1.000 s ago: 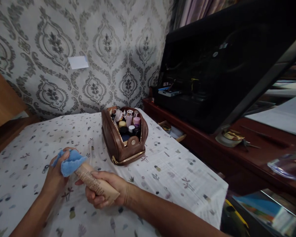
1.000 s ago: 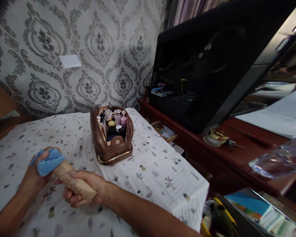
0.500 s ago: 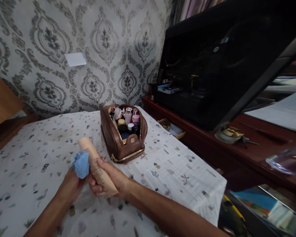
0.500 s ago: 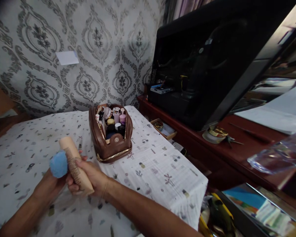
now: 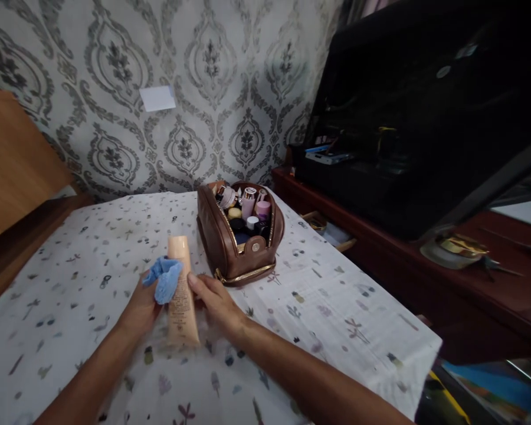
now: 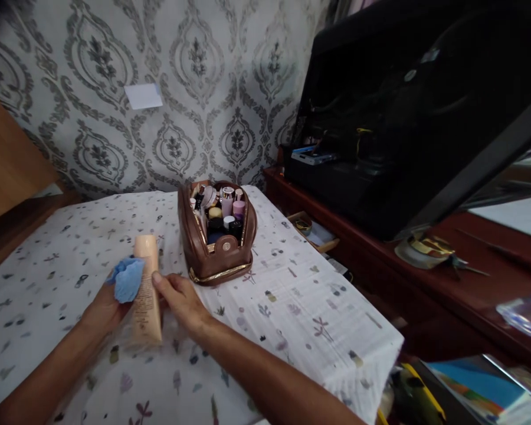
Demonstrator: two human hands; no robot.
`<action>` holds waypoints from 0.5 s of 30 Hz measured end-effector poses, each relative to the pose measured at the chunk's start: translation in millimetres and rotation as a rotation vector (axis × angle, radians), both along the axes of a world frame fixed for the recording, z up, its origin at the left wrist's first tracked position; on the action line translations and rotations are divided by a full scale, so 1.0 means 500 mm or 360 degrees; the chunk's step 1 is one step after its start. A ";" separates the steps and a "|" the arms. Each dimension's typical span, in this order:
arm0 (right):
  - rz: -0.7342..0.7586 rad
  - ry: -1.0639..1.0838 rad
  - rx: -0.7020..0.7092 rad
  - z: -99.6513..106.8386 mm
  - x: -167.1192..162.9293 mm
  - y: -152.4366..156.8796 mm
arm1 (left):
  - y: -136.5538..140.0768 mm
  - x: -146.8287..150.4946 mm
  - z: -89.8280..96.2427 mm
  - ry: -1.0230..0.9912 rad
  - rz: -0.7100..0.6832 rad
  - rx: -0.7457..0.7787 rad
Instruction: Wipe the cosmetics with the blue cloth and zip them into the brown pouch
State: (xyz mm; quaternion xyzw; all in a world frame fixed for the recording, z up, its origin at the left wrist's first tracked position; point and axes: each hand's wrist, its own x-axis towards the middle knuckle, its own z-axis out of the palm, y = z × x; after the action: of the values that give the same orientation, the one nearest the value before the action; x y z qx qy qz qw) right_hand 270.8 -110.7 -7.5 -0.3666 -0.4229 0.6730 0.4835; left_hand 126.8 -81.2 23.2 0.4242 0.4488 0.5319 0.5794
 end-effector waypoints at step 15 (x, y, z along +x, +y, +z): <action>-0.0279 0.0062 0.0434 0.062 0.018 -0.016 | -0.007 -0.057 -0.045 0.0220 -0.0763 -0.0135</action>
State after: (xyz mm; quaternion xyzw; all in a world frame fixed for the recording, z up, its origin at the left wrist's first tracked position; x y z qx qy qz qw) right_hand 280.0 -118.9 23.4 -0.3200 -0.4673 0.5716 0.5937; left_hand 98.3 -84.8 0.9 0.5292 0.3957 0.3297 0.6743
